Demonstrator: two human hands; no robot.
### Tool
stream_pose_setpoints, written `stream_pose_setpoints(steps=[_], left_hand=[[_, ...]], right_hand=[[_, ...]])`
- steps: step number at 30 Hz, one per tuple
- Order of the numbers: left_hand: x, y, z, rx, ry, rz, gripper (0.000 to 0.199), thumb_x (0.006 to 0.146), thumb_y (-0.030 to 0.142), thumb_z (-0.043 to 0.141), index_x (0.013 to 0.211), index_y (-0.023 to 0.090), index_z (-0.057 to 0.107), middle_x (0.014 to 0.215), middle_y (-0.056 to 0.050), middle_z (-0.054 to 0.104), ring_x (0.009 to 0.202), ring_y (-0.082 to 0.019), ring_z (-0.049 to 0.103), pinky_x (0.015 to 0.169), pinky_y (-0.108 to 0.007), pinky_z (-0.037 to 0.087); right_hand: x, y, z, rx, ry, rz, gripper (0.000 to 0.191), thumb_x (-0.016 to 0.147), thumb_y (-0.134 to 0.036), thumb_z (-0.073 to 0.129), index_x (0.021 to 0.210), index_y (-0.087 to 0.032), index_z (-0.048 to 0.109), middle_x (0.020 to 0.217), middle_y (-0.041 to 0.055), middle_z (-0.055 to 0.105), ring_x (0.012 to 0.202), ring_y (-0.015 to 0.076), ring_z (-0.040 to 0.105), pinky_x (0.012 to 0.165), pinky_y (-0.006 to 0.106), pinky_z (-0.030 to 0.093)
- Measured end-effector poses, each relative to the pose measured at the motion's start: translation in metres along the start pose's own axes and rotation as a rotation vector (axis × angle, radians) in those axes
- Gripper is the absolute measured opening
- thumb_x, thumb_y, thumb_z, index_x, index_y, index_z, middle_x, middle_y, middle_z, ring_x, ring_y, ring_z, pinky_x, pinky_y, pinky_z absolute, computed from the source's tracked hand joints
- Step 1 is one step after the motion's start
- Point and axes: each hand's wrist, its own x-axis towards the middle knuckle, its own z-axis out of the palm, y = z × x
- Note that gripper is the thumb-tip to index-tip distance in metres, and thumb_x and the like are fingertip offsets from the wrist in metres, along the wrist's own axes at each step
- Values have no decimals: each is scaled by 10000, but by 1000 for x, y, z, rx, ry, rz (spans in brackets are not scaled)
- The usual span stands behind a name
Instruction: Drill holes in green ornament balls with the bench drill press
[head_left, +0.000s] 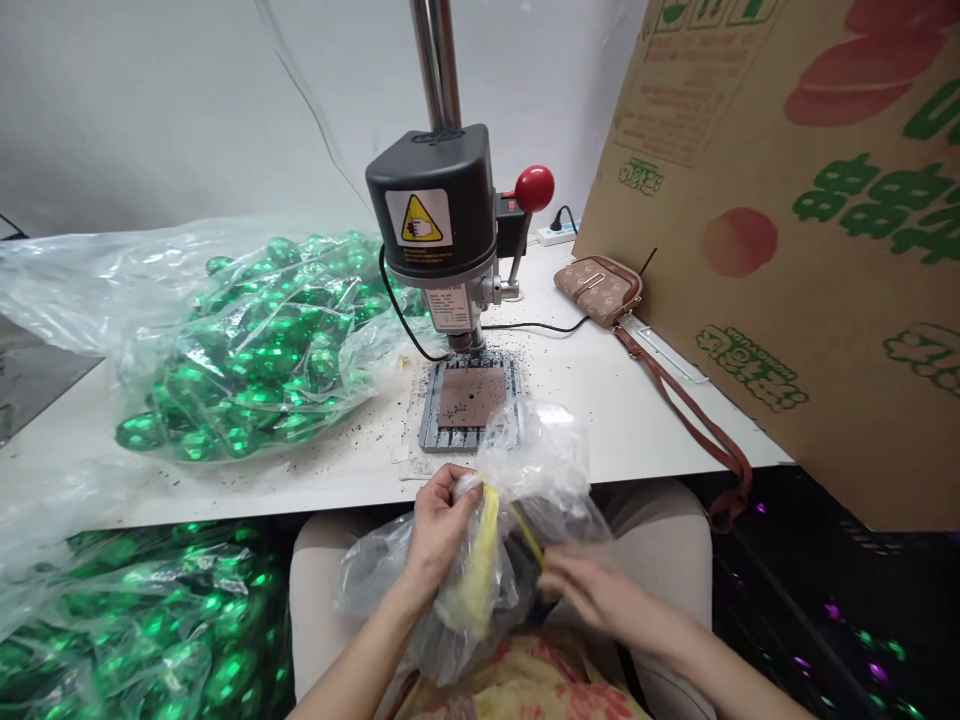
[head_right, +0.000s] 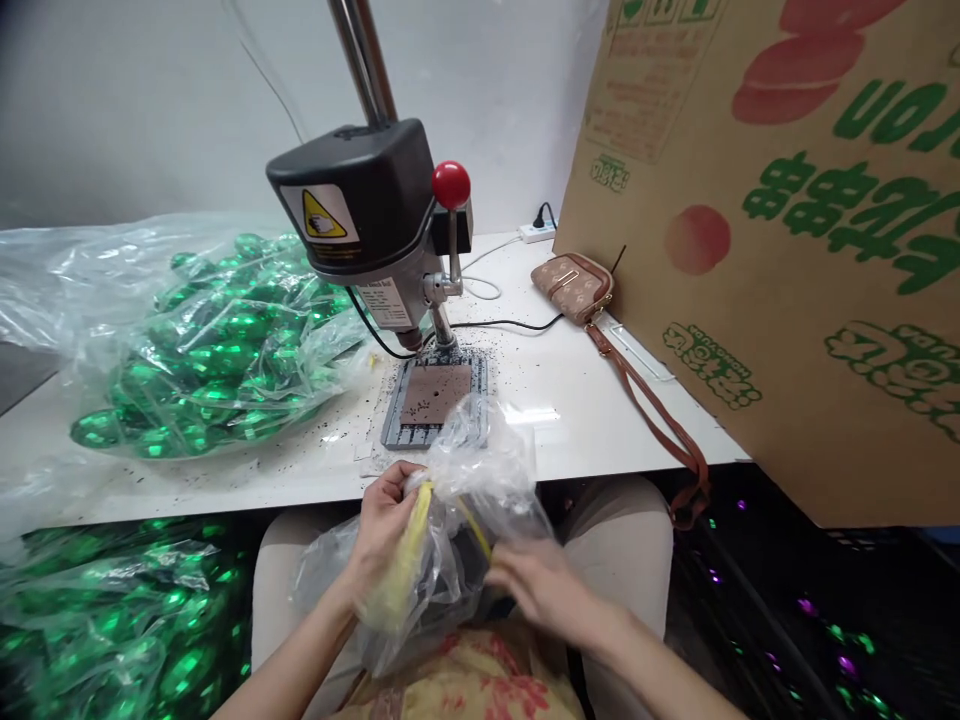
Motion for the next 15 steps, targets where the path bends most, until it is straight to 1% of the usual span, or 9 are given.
stream_pose_setpoints(steps=[1, 2, 4, 5, 7, 9, 11, 13, 15], left_hand=[[1, -2, 1, 62, -3, -8, 183, 830, 352, 617, 837, 175, 662, 720, -24, 639, 629, -153, 532, 615, -241, 392], [2, -5, 1, 170, -47, 22, 135, 810, 312, 630, 820, 184, 669, 691, -16, 623, 613, -152, 508, 603, -243, 370], [-2, -8, 5, 418, -231, 169, 43, 745, 202, 653, 770, 208, 687, 655, -8, 607, 605, -158, 469, 607, -260, 343], [-5, -9, 6, 506, -344, 264, 84, 720, 156, 650, 756, 219, 694, 661, -10, 612, 610, -164, 459, 619, -272, 343], [-12, -8, 8, 573, -544, 433, 162, 713, 111, 618, 771, 230, 710, 715, -22, 639, 640, -179, 474, 649, -289, 356], [-16, -9, 5, 533, -627, 506, 226, 753, 108, 557, 828, 230, 731, 752, -35, 659, 680, -194, 523, 668, -292, 375], [-16, -13, -5, 417, -546, 482, 258, 775, 121, 510, 844, 216, 739, 731, -38, 665, 686, -193, 569, 658, -275, 395], [-13, -21, -19, 302, -376, 388, 198, 764, 171, 534, 781, 196, 729, 690, -37, 666, 671, -188, 604, 640, -255, 428], [-9, -32, -34, 247, -232, 264, 131, 733, 262, 608, 728, 186, 714, 709, -45, 698, 713, -207, 652, 665, -256, 492]], right_hand=[[-7, -12, 6, 19, -84, -47, 273, 679, -414, 737, 537, -248, 574, 483, -38, 549, 436, 103, 459, 410, 216, 314], [-12, -23, 8, 45, -122, -87, 317, 619, -419, 778, 507, -242, 539, 450, -45, 513, 419, 98, 447, 394, 213, 294], [-12, -40, -4, 82, -109, -107, 166, 685, -364, 752, 617, -270, 633, 550, -26, 607, 519, 123, 554, 479, 227, 416], [-7, -43, -16, 100, -34, -98, 152, 759, -348, 698, 647, -260, 645, 581, -12, 613, 546, 124, 561, 510, 235, 440], [7, -40, -50, 158, 199, -79, 221, 878, -328, 578, 685, -223, 602, 614, -6, 584, 543, 101, 521, 516, 221, 431], [19, -29, -88, 245, 455, -97, 328, 943, -423, 444, 702, -217, 530, 706, 5, 599, 622, 103, 551, 603, 239, 489], [19, -16, -122, 313, 641, -110, 368, 942, -466, 411, 680, -211, 456, 844, 18, 638, 799, 132, 631, 748, 308, 547], [4, -7, -147, 375, 773, -99, 366, 909, -455, 440, 647, -201, 412, 950, 24, 654, 938, 174, 655, 866, 414, 551], [-21, -2, -164, 423, 896, -90, 365, 851, -425, 473, 592, -190, 366, 954, 26, 654, 952, 201, 649, 913, 489, 527]])
